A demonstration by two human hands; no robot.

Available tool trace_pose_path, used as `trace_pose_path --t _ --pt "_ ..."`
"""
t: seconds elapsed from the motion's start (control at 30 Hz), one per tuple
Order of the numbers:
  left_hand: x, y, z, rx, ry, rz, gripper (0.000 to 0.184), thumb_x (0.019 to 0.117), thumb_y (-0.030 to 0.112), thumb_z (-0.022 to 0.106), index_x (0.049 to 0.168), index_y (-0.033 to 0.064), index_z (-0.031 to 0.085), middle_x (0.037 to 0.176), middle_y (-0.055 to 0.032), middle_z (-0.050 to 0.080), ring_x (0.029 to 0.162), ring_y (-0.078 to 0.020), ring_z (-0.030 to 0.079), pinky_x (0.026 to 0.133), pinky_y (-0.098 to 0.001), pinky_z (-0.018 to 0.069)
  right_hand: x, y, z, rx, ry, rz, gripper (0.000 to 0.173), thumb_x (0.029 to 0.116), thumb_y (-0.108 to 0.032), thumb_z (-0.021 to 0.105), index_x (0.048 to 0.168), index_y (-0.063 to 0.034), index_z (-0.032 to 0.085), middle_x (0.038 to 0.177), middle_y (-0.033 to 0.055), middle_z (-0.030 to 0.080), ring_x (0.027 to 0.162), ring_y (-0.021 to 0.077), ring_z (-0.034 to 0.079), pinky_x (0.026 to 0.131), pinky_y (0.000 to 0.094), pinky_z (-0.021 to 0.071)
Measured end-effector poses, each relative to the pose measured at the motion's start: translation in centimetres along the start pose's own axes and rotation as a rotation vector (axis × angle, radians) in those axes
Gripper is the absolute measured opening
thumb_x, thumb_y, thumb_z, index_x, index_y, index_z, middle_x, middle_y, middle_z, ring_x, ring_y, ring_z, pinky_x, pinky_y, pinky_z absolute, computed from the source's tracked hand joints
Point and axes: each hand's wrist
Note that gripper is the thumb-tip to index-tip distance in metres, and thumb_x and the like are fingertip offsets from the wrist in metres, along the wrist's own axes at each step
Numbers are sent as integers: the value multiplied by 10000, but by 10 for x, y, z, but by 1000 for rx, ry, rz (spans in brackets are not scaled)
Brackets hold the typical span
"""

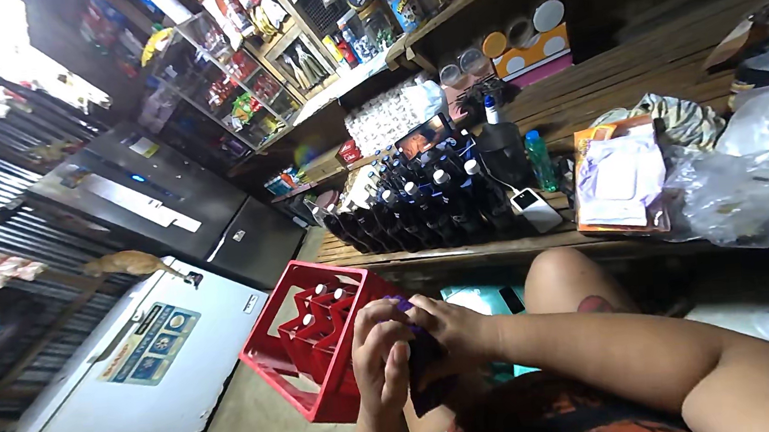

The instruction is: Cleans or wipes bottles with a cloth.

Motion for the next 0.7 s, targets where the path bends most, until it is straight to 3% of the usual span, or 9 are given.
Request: trace_pose_path --t 0.17,0.27,0.33,0.43,0.57,0.7 --pt "0 0 -1 -4 7 1 421 1080 497 389 931 220 669 1123 95 649 1221 -69 567 1072 -257 449 1 -2 -2 31 -36 45 764 807 -481 815 1359 -24 550 1274 295 586 1149 435 616 900 554 548" --pt "-2 -2 -4 -6 15 -1 422 1082 494 383 925 223 665 1129 95 649 1226 -77 562 1080 -265 439 4 2 -8 145 -65 111 576 883 -343 770 1345 -50 588 1239 254 606 1125 391 626 920 541 534" --pt "-2 -2 -5 -2 15 -3 424 1081 503 379 917 228 658 1113 97 646 1219 -76 562 1073 -263 442 5 7 -6 216 9 83 414 957 -299 680 1279 -43 627 1148 213 637 1060 325 652 896 484 551" --pt "-2 -2 -5 -7 22 -4 418 1080 504 383 921 237 661 1119 104 646 1228 -71 558 1078 -260 438 5 8 -5 283 23 100 375 989 -283 637 1276 -41 631 1150 202 638 1078 300 642 922 466 536" --pt "-1 -1 -6 -7 18 0 415 1082 491 382 903 234 653 1116 105 640 1229 -70 556 1086 -263 433 6 1 -5 296 -1 122 444 973 -284 665 1324 -20 597 1229 243 615 1165 334 610 993 476 505" --pt "-5 4 -1 10 -11 22 433 1081 501 378 906 221 658 1123 91 644 1244 -82 550 1093 -272 429 6 -14 -8 211 -60 103 796 794 -424 839 1375 21 527 1379 312 524 1283 431 535 1060 521 464"
Point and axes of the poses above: each hand's wrist, its own x-axis towards the middle knuckle, its own z-axis out of the palm, y = z × x
